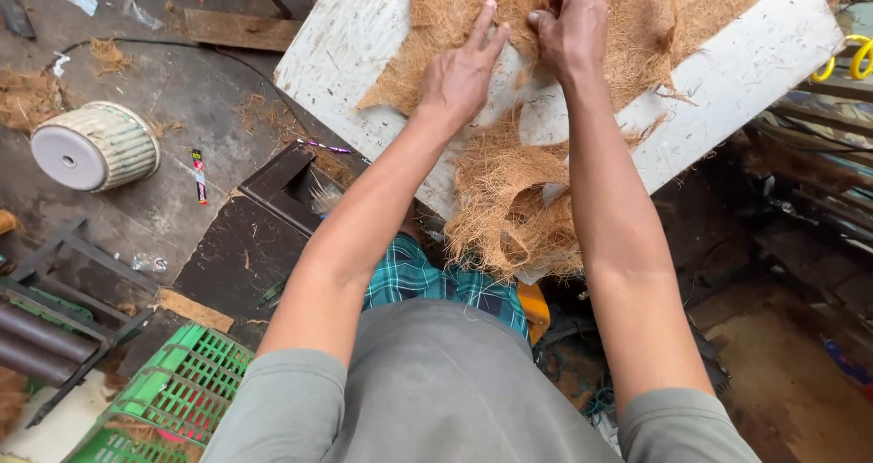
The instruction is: The person tears and fluffs coconut fiber by hand on a white board, then uses a spray gun to apply liquid to the material. The person handles the fiber repeatedly, spreading and compressing it before spraying.
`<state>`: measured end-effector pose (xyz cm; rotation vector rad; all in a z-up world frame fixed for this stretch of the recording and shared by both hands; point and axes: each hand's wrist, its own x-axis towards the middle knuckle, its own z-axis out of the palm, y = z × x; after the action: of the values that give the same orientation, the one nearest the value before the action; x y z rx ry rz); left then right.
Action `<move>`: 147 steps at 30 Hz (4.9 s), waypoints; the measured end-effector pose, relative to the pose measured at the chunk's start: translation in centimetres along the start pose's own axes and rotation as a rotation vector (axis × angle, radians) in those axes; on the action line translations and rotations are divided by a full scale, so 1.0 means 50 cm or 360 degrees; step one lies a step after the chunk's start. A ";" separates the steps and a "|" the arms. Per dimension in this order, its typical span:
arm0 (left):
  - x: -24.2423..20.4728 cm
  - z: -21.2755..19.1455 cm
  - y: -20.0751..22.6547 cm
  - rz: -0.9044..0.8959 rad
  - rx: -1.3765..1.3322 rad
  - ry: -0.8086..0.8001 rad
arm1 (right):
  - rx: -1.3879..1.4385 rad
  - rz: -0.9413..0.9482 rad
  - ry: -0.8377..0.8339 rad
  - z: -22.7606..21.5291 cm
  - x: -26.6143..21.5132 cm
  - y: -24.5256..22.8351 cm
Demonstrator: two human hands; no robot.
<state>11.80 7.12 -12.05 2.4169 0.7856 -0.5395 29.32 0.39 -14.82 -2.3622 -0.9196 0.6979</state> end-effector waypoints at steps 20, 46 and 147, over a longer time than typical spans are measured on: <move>0.026 0.098 -0.086 0.0231 -0.0085 0.0512 | 0.2007 0.0671 -0.0236 -0.100 -0.061 -0.013; -0.404 0.052 -0.266 -0.0749 -0.2204 0.0584 | 0.1994 0.0796 -0.0158 0.198 -0.380 -0.207; -0.425 -0.095 0.147 0.0657 -0.2052 -0.0427 | -0.0411 0.0310 0.0304 -0.328 -0.564 -0.215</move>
<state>1.44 -3.90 5.28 1.1996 0.2983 -0.0872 16.51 -17.33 11.64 -2.7188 -0.7409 0.4348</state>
